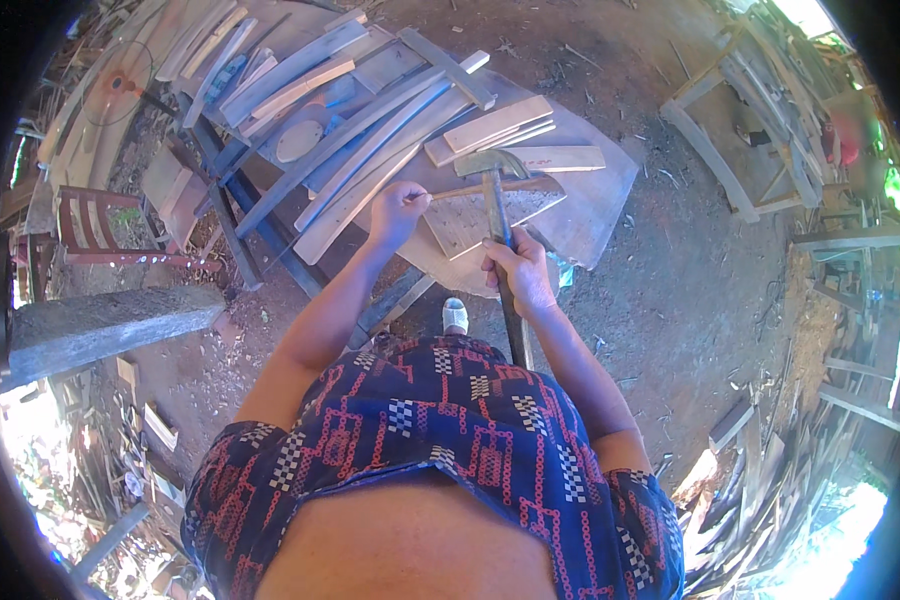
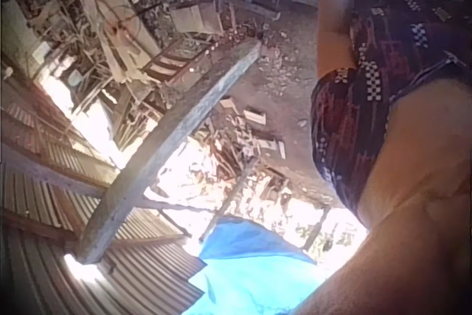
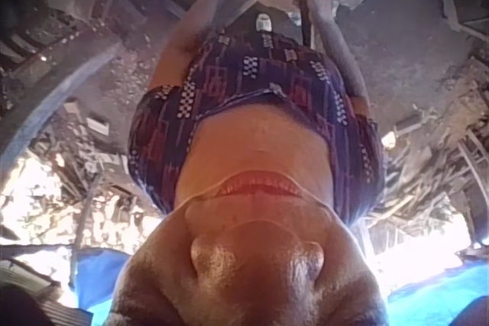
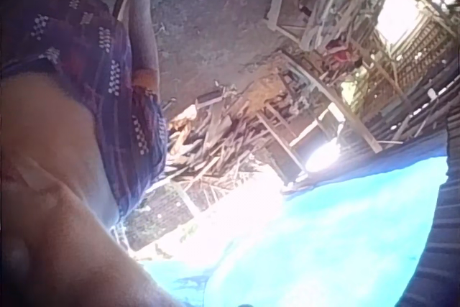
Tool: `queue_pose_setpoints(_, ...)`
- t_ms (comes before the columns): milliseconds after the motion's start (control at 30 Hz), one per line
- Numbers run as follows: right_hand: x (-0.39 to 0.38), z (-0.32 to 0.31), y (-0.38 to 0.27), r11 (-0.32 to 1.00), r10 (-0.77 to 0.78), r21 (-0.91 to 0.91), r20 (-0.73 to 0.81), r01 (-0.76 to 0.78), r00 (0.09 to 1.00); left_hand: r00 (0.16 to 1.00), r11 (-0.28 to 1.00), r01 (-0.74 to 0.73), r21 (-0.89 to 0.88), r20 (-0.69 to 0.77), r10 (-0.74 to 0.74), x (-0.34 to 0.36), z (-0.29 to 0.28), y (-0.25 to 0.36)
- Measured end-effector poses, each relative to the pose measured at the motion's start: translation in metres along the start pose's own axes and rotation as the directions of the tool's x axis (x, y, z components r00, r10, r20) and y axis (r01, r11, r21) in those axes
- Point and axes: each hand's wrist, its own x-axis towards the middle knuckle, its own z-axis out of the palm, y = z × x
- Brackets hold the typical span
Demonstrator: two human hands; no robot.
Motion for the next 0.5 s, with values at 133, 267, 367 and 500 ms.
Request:
queue_pose_setpoints(133,-0.006,-0.007,0.005,1.0,-0.012,0.015,-0.023,0.012,1.0,0.999,0.999,-0.028,0.016,0.046,0.028,0.007,0.007,-0.007)
queue_pose_setpoints(267,-0.01,-0.013,0.01,1.0,0.023,0.0,-0.05,-0.023,0.998,0.997,0.998,-0.034,0.048,0.072,0.031,0.007,0.008,-0.01)
queue_pose_setpoints(367,-0.011,-0.013,0.011,1.0,0.025,0.01,-0.042,-0.025,0.999,0.994,0.997,-0.052,0.062,0.097,0.046,0.007,0.008,-0.011)
queue_pose_setpoints(500,-0.011,-0.01,0.009,1.0,0.013,0.0,-0.045,-0.013,0.999,0.99,0.985,-0.113,0.129,0.103,0.1,0.007,0.009,-0.009)
